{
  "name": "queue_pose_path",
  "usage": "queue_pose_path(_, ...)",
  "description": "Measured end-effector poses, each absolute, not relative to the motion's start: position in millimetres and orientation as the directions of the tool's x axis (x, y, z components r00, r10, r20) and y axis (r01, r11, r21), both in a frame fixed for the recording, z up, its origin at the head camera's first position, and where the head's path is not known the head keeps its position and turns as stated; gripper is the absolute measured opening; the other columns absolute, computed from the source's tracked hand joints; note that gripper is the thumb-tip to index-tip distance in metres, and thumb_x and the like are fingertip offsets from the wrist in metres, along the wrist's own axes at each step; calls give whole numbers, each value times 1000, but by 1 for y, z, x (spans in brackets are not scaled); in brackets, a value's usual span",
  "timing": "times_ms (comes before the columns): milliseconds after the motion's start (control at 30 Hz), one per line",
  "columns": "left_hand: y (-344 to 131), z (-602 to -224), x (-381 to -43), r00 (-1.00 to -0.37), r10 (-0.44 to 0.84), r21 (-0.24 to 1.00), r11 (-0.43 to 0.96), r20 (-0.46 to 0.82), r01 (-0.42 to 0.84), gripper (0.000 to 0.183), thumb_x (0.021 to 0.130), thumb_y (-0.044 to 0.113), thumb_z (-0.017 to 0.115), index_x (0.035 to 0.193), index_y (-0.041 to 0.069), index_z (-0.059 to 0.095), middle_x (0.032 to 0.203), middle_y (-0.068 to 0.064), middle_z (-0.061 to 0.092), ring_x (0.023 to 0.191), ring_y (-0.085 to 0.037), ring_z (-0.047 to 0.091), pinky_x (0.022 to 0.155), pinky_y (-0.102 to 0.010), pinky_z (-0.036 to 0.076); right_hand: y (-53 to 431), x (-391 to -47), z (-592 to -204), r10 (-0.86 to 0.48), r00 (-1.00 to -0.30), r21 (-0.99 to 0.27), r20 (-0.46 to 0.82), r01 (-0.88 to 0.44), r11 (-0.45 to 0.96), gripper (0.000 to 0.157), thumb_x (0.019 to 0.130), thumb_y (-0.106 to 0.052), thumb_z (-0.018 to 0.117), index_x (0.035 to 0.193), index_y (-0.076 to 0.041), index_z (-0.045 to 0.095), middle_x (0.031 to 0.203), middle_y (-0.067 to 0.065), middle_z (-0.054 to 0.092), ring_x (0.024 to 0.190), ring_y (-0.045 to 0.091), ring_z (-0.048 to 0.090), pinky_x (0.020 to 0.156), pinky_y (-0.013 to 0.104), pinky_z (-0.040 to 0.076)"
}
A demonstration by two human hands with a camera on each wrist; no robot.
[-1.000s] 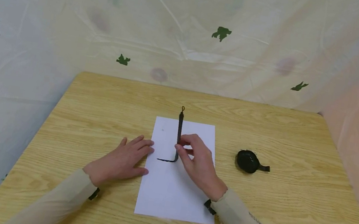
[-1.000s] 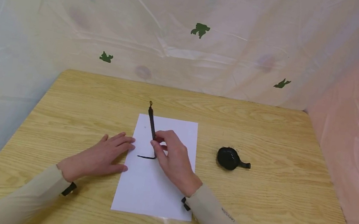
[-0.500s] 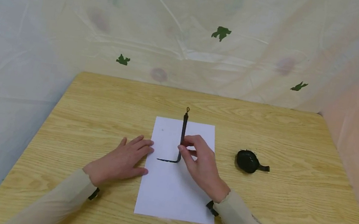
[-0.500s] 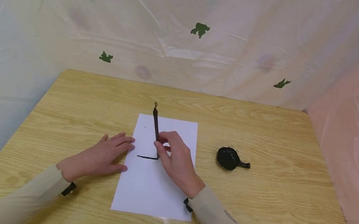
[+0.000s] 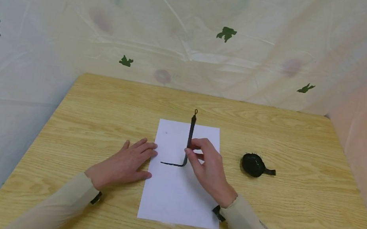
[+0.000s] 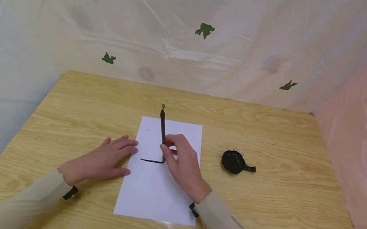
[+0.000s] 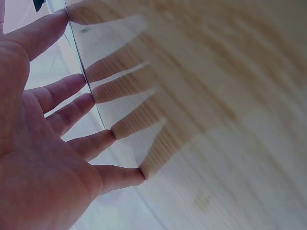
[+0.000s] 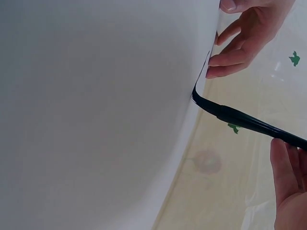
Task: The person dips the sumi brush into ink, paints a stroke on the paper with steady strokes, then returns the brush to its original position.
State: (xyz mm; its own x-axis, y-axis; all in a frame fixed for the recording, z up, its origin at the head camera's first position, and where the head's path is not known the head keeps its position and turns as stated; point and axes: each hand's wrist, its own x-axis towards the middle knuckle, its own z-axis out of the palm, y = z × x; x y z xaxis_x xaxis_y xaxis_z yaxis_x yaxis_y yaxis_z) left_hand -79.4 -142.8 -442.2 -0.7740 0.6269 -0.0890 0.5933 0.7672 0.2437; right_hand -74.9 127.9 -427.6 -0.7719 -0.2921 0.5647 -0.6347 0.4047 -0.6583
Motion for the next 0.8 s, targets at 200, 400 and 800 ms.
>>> queue_pose_path(200, -144, -443, -80, -772, 631, 262, 759, -72, 596, 62, 89, 44, 67, 140, 12, 50, 150, -3, 38, 142, -33, 23, 100, -71, 25, 129, -75, -428, -283, -775, -659, 565, -631, 409, 24, 90, -7, 68, 111, -7, 58, 104, 1, 60, 97, 14, 61, 74, 28, 55)
queue_pose_path(400, -145, -444, -80, -771, 633, 267, 757, -70, 596, 61, 89, 44, 67, 139, 12, 50, 149, -3, 39, 142, -33, 24, 100, -70, 25, 130, -74, -428, -275, -784, -663, 556, -618, 422, 24, 90, -7, 69, 111, -7, 58, 103, 1, 60, 97, 14, 60, 74, 29, 55)
queue_pose_path(800, -145, -445, -81, -768, 637, 263, 754, -65, 603, 62, 89, 45, 67, 139, 12, 50, 149, -2, 39, 142, -33, 24, 99, -71, 26, 132, -74, -429, -272, -778, -652, 566, -624, 431, 24, 90, -6, 68, 111, -7, 58, 103, 2, 60, 97, 14, 61, 73, 28, 56)
